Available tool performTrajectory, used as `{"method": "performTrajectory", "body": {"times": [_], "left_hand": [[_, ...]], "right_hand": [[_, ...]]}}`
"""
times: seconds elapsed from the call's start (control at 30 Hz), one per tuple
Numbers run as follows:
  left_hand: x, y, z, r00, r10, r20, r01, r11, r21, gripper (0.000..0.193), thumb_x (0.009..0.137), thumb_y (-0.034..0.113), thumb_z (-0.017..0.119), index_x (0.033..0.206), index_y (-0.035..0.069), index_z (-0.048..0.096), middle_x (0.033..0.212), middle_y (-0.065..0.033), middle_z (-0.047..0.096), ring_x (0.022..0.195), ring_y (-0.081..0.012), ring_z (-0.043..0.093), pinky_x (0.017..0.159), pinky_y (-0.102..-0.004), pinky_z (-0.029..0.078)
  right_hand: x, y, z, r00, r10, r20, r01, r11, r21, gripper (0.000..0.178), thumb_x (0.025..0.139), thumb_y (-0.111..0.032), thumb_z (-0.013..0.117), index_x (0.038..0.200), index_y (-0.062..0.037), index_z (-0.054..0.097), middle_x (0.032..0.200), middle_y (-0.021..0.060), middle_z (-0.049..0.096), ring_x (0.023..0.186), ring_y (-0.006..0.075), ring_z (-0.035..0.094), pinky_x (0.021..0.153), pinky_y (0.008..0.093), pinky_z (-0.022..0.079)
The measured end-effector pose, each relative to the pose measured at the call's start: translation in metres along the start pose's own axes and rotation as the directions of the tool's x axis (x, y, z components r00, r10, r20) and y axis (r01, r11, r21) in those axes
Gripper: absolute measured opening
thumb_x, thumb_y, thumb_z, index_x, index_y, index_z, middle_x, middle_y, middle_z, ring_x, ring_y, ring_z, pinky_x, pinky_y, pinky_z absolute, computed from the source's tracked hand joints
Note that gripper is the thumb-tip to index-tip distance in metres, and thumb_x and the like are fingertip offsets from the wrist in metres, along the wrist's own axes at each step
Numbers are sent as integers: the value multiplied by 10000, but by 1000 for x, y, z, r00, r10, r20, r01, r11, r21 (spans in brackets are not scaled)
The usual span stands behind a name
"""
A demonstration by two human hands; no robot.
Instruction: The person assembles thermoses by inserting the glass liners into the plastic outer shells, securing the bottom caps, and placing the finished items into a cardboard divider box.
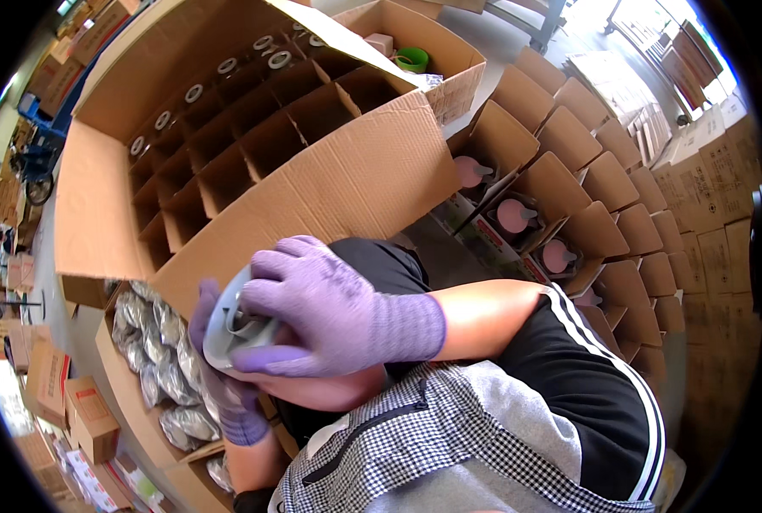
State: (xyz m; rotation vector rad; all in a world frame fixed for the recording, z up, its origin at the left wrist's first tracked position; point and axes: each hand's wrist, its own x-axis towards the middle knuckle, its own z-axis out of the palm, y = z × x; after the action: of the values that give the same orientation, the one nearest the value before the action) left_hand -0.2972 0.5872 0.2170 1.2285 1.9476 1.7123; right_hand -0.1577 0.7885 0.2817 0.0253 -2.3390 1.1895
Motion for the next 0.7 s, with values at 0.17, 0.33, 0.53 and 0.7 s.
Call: {"method": "performTrajectory", "body": {"times": [0.17,0.33,0.53,0.7], "left_hand": [[36,69,22,890,235,390,-426,730,534,465,848,335,725,1187,19,705,1219,-217,687,1256,-458,583,1117,-597,412],[94,58,-7,707,372,601,-549,825,135,857,717,607,792,1273,-23,624,1393,-246,598,1341,-391,530,1165,-510,338],[84,1,-16,853,253,456,-364,915,172,1249,767,933,482,1528,-57,432,1620,-262,368,1574,-401,192,1273,-533,35],[99,92,52,766,101,635,-407,841,356,1030,802,717,669,1483,-36,494,1441,-293,528,1386,-435,465,1208,-593,263]], "right_hand": [[12,131,12,974,48,223,-229,216,949,296,955,-189,588,1154,6,687,1257,145,639,1247,281,576,1116,375,427],[47,94,-16,882,362,303,-468,587,660,386,1048,-215,520,1310,37,649,1306,155,680,1223,239,638,1104,374,468],[18,56,-30,981,-155,117,123,962,246,545,1047,-431,439,1230,23,678,1260,221,686,1190,363,661,1111,517,444],[45,143,31,963,-253,90,29,430,902,484,1045,-410,497,1223,-13,711,1333,182,671,1279,316,630,1117,436,476]]}}
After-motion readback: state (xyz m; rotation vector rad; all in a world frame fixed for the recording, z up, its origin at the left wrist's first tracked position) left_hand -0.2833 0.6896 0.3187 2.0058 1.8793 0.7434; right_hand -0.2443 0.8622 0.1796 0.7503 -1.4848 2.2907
